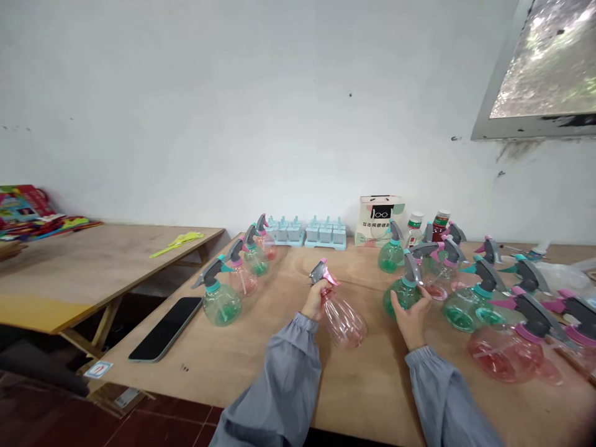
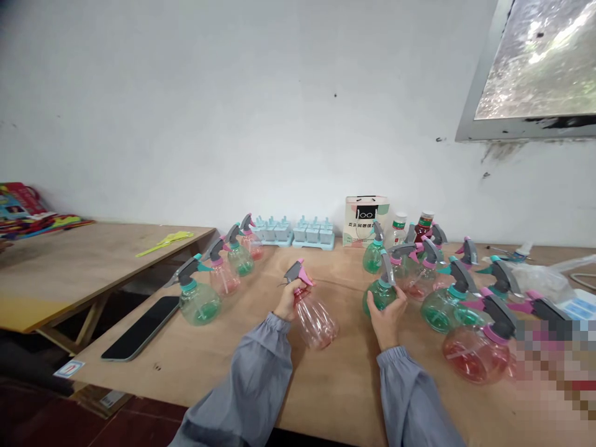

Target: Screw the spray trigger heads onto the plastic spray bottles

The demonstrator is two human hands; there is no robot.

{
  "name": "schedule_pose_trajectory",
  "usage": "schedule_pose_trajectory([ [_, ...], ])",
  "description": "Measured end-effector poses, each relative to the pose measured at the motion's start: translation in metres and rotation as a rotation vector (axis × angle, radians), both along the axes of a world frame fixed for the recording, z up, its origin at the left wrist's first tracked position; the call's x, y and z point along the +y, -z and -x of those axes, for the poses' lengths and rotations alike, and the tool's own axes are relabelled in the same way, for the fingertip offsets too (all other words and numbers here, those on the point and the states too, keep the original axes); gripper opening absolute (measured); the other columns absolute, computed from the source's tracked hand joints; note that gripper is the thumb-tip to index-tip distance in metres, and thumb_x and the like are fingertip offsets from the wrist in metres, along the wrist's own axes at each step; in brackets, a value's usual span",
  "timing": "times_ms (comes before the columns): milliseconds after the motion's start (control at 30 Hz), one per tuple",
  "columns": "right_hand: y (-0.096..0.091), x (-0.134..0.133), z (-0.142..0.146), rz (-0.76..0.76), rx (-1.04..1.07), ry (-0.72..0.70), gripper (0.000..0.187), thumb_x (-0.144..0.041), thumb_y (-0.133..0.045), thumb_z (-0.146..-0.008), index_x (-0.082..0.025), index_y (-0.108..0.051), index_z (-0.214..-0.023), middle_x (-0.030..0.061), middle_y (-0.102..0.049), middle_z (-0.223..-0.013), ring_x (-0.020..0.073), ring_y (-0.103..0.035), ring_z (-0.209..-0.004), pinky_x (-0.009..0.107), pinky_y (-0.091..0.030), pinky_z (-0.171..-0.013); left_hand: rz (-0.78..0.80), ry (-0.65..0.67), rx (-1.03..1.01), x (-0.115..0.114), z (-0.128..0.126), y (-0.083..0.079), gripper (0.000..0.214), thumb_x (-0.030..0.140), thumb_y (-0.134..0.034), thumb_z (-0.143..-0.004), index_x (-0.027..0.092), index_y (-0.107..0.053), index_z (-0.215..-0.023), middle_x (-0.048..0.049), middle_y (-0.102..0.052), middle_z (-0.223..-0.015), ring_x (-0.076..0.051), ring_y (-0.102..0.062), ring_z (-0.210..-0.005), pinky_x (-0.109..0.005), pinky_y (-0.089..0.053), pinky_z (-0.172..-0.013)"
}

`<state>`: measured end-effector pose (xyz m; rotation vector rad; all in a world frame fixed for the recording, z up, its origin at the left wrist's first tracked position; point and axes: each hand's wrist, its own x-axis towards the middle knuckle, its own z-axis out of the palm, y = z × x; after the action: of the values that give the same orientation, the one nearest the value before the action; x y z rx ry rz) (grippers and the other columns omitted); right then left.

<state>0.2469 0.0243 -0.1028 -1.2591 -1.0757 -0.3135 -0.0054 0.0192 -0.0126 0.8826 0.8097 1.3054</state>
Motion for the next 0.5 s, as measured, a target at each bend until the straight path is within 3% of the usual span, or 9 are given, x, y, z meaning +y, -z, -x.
schedule_pose_trajectory([
  [200, -0.0009, 0.0002, 0.0013, 0.003, 0.031, -0.005, 0.076, -0.065, -0.065, -0.075, -0.012, -0.045, -0.126, 0.0179, -0.05, -0.118, 0.0329, -0.051, -0.115, 0.056, -0.041, -0.102, -0.038, -0.035, -0.038, 0.0004, 0.0011, -0.0023, 0.027, 0.024, -0.072, -0.046, 0.019, -0.066, -0.071, -0.001, -0.07, -0.08, -0.01, -0.056, -0.067, -0.021, -0.045, -0.063],
  [367, -0.0007, -0.0005, 0.0024, 0.007, 0.033, -0.019, 0.077, -0.067, -0.064, -0.075, -0.012, -0.045, -0.126, 0.0178, -0.05, -0.12, 0.0331, -0.05, -0.118, 0.056, -0.04, -0.104, -0.009, -0.088, -0.062, -0.0017, 0.0035, -0.004, 0.024, 0.026, -0.068, -0.049, 0.019, -0.062, -0.07, 0.0023, -0.065, -0.07, -0.008, -0.054, -0.061, -0.02, -0.045, -0.06],
  [500, -0.0001, 0.0006, 0.0027, 0.004, 0.044, -0.022, 0.077, -0.066, -0.065, -0.075, -0.012, -0.044, -0.126, 0.0173, -0.049, -0.12, 0.0327, -0.049, -0.118, 0.056, -0.04, -0.104, -0.03, -0.044, -0.049, -0.0039, 0.0051, -0.0073, 0.027, 0.024, -0.068, -0.048, 0.018, -0.063, -0.074, -0.0001, -0.069, -0.077, -0.01, -0.056, -0.064, -0.021, -0.044, -0.059],
])
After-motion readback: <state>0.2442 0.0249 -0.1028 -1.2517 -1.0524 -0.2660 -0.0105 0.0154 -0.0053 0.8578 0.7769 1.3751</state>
